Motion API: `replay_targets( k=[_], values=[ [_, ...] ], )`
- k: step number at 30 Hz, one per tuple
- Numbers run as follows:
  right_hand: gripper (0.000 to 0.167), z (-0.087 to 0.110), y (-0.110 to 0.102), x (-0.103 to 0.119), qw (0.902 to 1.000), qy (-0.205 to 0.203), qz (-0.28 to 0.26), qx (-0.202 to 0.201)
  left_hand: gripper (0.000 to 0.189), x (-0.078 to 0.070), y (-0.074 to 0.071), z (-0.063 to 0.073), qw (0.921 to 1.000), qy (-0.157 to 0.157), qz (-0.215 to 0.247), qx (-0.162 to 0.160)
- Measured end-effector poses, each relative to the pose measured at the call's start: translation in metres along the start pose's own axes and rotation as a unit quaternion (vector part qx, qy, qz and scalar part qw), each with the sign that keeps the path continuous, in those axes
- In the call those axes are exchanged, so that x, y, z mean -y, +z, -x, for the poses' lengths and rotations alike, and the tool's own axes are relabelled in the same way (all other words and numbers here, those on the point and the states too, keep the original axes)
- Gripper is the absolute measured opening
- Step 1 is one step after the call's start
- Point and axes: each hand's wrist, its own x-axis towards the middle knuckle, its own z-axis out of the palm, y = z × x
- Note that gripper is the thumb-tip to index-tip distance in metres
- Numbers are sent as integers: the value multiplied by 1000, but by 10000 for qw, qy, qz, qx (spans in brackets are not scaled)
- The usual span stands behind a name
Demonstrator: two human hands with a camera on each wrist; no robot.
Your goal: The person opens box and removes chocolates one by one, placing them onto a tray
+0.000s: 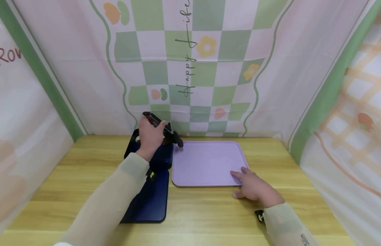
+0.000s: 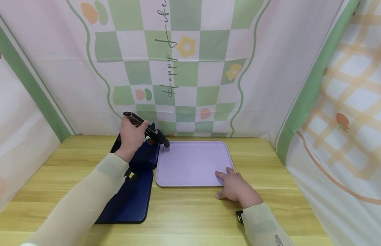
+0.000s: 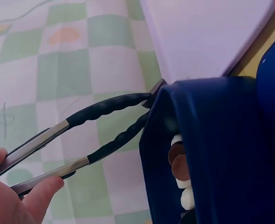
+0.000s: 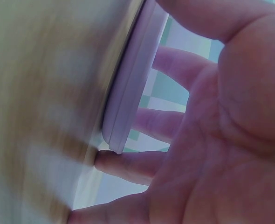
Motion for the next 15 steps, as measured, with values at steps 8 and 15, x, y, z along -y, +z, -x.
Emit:
replay_targets(
  k=[8, 15],
  values=[
    [83, -1, 0, 0, 10000, -19, -21, -3, 37, -1, 20, 12, 9958, 615, -666, 163],
    [82, 0, 0, 0, 10000, 7, -50, 8, 41, -2, 31, 21, 9894, 1008, -1004, 307]
  ],
)
